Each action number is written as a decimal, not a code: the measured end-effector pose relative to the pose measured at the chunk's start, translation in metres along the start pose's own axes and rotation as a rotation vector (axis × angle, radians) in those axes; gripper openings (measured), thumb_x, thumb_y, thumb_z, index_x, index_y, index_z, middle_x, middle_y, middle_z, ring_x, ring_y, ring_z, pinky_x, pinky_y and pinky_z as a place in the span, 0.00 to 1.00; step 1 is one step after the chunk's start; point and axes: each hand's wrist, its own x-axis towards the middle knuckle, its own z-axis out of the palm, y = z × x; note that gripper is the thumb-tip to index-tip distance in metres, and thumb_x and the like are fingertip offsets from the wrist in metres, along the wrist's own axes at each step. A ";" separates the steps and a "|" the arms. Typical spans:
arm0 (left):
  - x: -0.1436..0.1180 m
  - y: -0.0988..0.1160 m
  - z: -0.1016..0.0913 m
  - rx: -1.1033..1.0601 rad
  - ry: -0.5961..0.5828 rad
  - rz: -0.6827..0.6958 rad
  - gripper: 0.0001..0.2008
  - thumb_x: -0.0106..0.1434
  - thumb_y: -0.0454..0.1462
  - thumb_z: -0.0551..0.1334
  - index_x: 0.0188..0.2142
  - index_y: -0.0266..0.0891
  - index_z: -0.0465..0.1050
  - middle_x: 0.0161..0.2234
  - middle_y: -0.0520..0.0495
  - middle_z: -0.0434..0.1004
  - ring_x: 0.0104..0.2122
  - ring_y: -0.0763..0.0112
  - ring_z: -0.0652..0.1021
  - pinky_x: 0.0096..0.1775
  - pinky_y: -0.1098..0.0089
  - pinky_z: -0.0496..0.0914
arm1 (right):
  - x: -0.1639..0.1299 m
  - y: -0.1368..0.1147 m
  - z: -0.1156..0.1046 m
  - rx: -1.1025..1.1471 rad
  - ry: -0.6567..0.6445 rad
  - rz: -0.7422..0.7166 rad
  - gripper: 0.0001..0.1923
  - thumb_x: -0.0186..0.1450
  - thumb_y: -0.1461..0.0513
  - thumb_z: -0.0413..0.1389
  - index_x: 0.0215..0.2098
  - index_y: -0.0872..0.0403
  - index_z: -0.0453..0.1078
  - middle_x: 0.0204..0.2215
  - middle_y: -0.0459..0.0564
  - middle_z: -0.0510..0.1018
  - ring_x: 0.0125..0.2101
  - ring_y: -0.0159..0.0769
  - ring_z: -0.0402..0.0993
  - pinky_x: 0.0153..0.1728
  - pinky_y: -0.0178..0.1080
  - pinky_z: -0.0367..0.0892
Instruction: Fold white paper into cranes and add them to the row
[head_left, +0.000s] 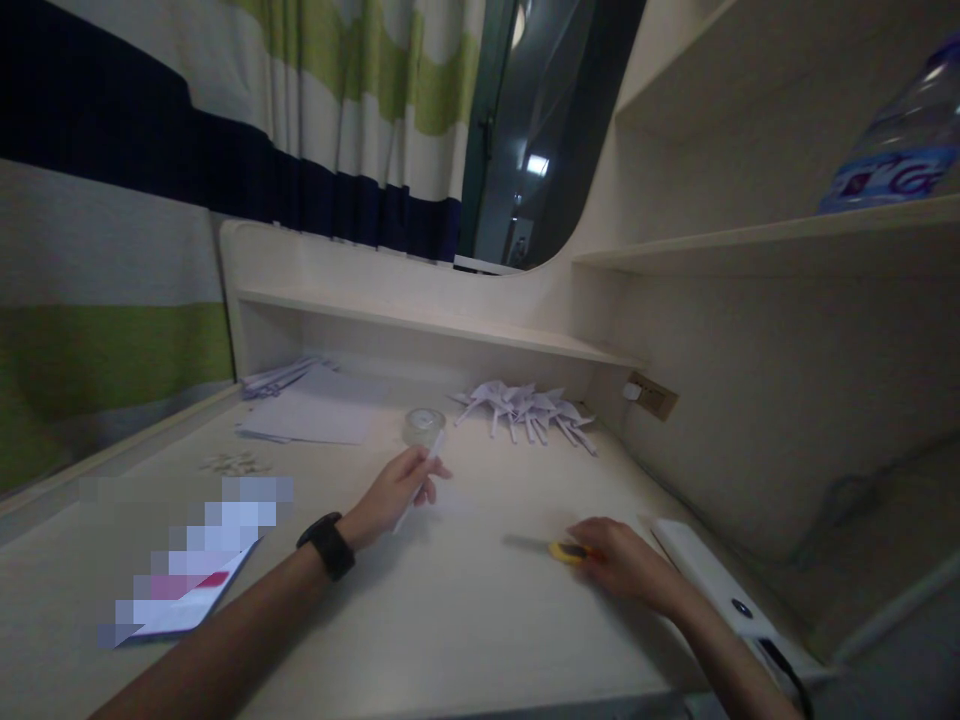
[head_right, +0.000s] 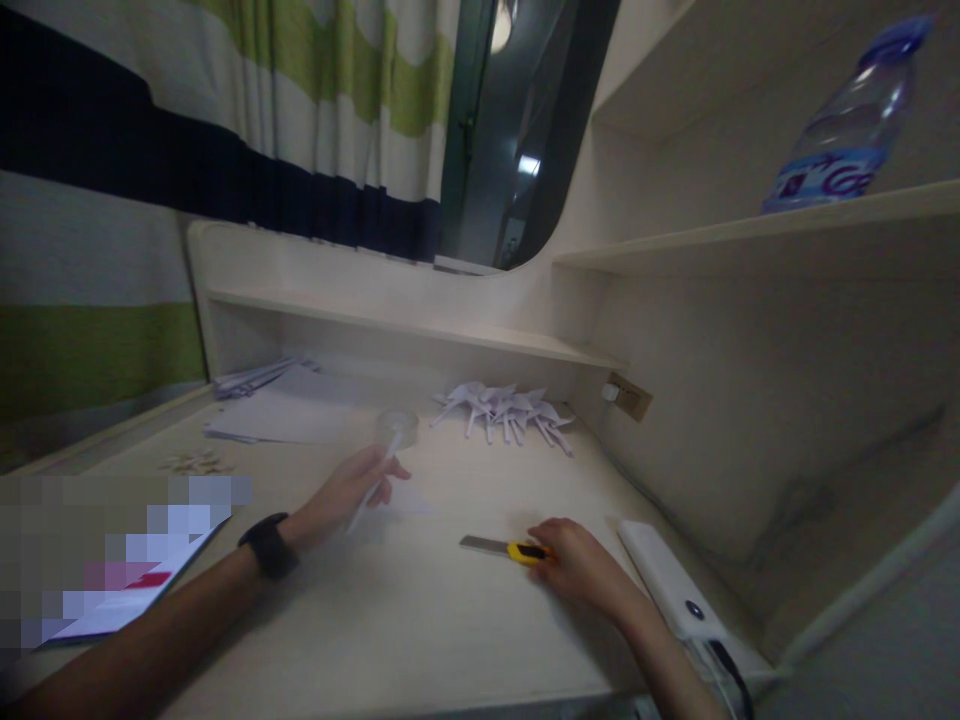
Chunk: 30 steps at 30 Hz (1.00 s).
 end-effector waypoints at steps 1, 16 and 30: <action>-0.001 0.002 0.001 0.006 -0.003 -0.002 0.16 0.64 0.48 0.53 0.34 0.37 0.65 0.30 0.47 0.75 0.18 0.78 0.65 0.22 0.74 0.58 | 0.001 -0.001 0.000 0.016 0.026 -0.012 0.11 0.54 0.64 0.58 0.36 0.55 0.76 0.37 0.54 0.79 0.38 0.43 0.74 0.41 0.40 0.66; -0.017 0.011 0.010 0.491 -0.088 0.149 0.18 0.69 0.44 0.45 0.36 0.39 0.70 0.18 0.54 0.65 0.20 0.71 0.69 0.28 0.71 0.63 | 0.122 -0.138 0.016 0.946 0.424 -0.061 0.11 0.55 0.57 0.59 0.33 0.56 0.76 0.20 0.47 0.77 0.19 0.31 0.71 0.22 0.33 0.68; 0.001 0.018 0.006 0.525 -0.092 0.153 0.18 0.68 0.42 0.45 0.30 0.38 0.69 0.25 0.51 0.71 0.22 0.72 0.68 0.28 0.72 0.62 | 0.110 -0.099 0.004 0.956 0.337 -0.122 0.21 0.55 0.55 0.60 0.44 0.57 0.73 0.27 0.50 0.80 0.24 0.34 0.74 0.25 0.36 0.70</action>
